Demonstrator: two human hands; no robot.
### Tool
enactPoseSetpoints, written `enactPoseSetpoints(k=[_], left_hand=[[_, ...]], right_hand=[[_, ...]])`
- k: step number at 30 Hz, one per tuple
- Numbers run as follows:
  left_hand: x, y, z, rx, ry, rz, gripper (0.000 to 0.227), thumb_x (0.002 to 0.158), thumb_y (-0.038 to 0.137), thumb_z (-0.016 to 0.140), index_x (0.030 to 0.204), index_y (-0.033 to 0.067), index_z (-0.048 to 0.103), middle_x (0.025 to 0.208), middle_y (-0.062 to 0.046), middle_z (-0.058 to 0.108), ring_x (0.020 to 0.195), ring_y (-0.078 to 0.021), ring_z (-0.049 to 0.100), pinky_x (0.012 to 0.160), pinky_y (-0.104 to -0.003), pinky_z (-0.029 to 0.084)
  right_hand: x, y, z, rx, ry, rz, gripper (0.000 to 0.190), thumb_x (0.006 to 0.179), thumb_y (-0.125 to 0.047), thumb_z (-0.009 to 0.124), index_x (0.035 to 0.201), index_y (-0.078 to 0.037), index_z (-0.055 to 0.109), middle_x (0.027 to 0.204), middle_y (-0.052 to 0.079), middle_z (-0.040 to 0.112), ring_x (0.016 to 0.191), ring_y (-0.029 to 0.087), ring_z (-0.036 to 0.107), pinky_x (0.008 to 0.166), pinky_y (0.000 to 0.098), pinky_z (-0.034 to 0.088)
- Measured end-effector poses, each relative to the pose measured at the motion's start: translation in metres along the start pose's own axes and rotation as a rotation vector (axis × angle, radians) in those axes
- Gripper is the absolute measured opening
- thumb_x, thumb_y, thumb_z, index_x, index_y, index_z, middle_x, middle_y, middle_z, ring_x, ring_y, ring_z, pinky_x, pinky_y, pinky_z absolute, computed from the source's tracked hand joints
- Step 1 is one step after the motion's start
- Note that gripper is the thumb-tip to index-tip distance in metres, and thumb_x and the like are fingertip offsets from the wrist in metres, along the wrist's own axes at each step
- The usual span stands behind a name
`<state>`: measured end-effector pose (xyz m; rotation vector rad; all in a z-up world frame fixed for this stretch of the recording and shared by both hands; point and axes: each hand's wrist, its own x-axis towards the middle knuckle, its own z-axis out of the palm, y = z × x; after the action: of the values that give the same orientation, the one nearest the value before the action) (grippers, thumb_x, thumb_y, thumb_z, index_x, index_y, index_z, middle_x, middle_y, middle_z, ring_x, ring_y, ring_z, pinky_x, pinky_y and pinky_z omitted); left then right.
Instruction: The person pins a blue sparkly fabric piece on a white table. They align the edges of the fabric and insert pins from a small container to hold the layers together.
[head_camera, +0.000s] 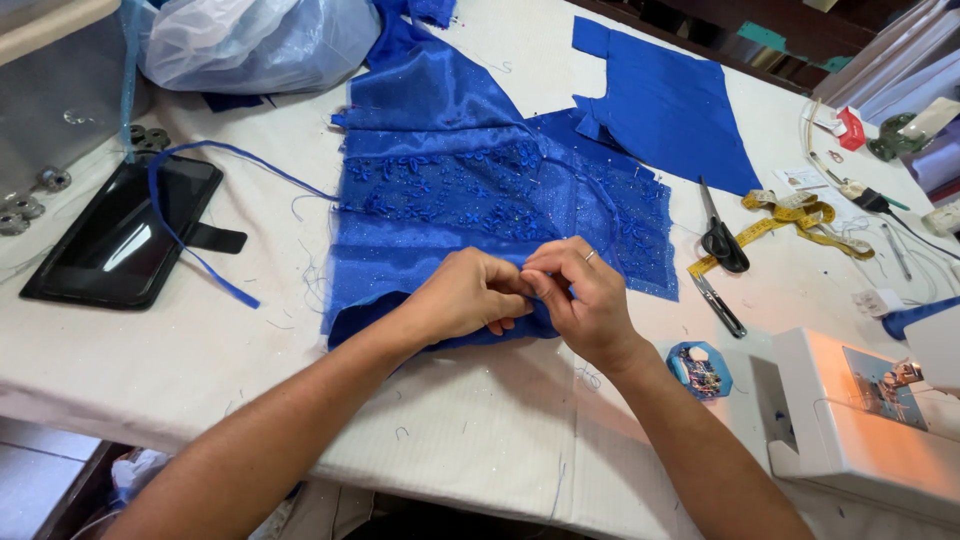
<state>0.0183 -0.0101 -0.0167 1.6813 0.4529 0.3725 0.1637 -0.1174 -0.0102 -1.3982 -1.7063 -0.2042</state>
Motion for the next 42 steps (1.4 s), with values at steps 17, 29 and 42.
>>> enactPoseSetpoints(k=[17, 29, 42], left_hand=[[-0.002, 0.000, -0.001, 0.048, -0.039, 0.015, 0.022, 0.083, 0.004, 0.066, 0.101, -0.0028, 0.077, 0.074, -0.017, 0.073, 0.066, -0.0196, 0.071, 0.058, -0.028, 0.063], [0.008, -0.016, 0.002, 0.244, 0.006, 0.104, 0.016, 0.078, 0.014, 0.074, 0.091, 0.0059, 0.079, 0.069, -0.010, 0.071, 0.065, -0.0210, 0.067, 0.058, -0.037, 0.056], [0.015, -0.040, 0.013, 0.147, 0.090, 0.285, 0.006, 0.078, 0.008, 0.079, 0.080, 0.0100, 0.074, 0.066, -0.005, 0.070, 0.057, -0.0149, 0.062, 0.053, -0.031, 0.051]], right_hand=[[0.001, 0.013, -0.002, 0.116, -0.065, 0.038, 0.012, 0.094, -0.011, 0.072, 0.084, -0.003, 0.072, 0.088, 0.007, 0.070, 0.061, 0.016, 0.061, 0.051, 0.0250, 0.048], [-0.016, 0.027, 0.004, -0.150, -0.016, -0.221, 0.012, 0.092, -0.018, 0.075, 0.085, -0.009, 0.071, 0.092, 0.001, 0.069, 0.075, 0.019, 0.070, 0.064, 0.0275, 0.058], [-0.021, 0.022, 0.003, -0.144, -0.051, -0.277, 0.013, 0.091, -0.016, 0.074, 0.082, -0.007, 0.070, 0.094, 0.003, 0.070, 0.076, 0.023, 0.072, 0.065, 0.0318, 0.060]])
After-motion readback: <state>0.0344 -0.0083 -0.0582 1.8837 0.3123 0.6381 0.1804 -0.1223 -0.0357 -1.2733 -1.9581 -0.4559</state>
